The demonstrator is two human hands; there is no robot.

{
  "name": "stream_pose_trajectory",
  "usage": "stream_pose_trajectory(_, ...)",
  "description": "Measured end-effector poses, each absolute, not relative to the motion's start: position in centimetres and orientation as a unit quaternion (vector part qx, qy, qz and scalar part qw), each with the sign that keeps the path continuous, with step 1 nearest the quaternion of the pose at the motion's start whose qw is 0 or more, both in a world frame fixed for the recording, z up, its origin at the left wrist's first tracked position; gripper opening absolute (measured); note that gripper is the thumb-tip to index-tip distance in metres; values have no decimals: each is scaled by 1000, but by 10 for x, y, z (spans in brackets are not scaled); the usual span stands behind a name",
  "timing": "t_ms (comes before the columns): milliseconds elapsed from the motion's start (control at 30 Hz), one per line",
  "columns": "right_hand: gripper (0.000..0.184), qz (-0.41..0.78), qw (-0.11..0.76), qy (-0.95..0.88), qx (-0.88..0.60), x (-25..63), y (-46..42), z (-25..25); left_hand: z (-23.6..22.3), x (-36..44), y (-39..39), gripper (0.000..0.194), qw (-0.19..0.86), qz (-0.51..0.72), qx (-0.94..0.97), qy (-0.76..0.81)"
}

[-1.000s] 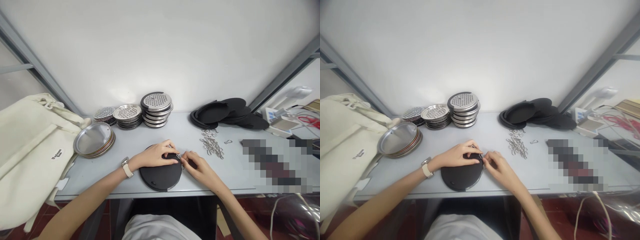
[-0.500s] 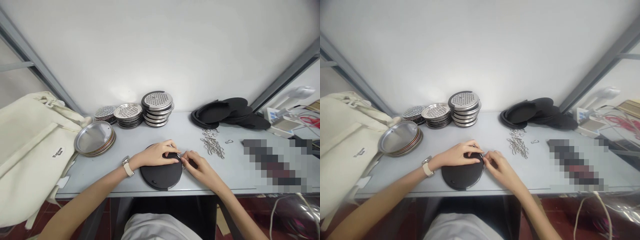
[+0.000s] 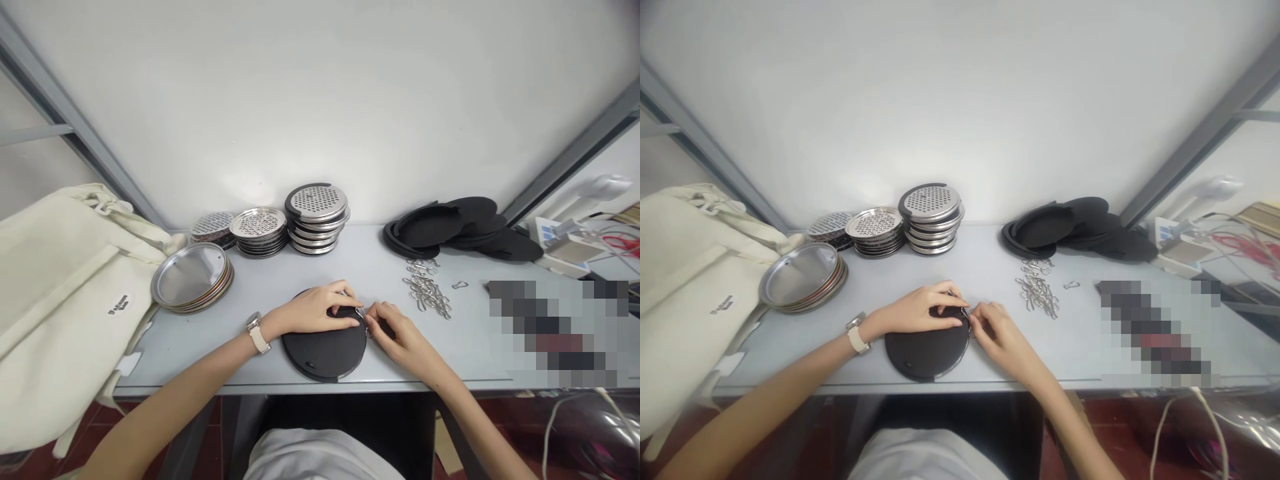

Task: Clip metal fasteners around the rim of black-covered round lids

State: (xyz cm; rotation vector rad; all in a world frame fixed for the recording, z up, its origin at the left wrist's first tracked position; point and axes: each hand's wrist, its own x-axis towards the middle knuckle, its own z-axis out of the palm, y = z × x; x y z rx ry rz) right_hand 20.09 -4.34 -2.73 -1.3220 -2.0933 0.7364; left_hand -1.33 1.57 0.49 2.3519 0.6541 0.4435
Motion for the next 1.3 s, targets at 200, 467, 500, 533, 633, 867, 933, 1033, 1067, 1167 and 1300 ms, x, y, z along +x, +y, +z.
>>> stream_pose_trajectory(200, 24, 271, 276, -778, -495, 201, -44, -27, 6, -14, 15, 33, 317, 164, 901, 248)
stream_pose_trajectory(467, 25, 281, 272, -777, -493, 202, -43, -26, 8, -15, 13, 32, 304, 163, 904, 252)
stream_pose_trajectory(500, 25, 281, 271, -778, -492, 201, -44, -26, 8, -15, 12, 33, 301, 162, 905, 253)
stream_pose_trajectory(533, 25, 281, 270, -779, -491, 201, -44, -26, 8, -15, 12, 34, 297, 163, 906, 254)
stream_pose_trajectory(633, 25, 279, 270, -780, -492, 200, -44, -24, 8, -14, 12, 37, 289, 172, 905, 261)
stream_pose_trajectory(867, 24, 266, 269, -786, -489, 200, -45, -22, 8, -13, 7, 38, 297, 172, 902, 262)
stream_pose_trajectory(933, 25, 261, 266, -791, -486, 200, -45, -22, 8, -12, 5, 38, 285, 173, 906, 260)
stream_pose_trajectory(1033, 25, 249, 259, -800, -481, 200, -45, -23, 8, -12, 3, 37, 252, 171, 917, 256)
stream_pose_trajectory(1067, 25, 248, 257, -802, -479, 200, -45, -23, 8, -12, 3, 35, 243, 169, 921, 255)
stream_pose_trajectory(1167, 26, 247, 255, -805, -476, 200, -45, -24, 8, -12, 3, 31, 226, 160, 927, 252)
stream_pose_trajectory(1300, 28, 245, 256, -803, -479, 200, -45, -25, 8, -12, 3, 30, 217, 156, 930, 252)
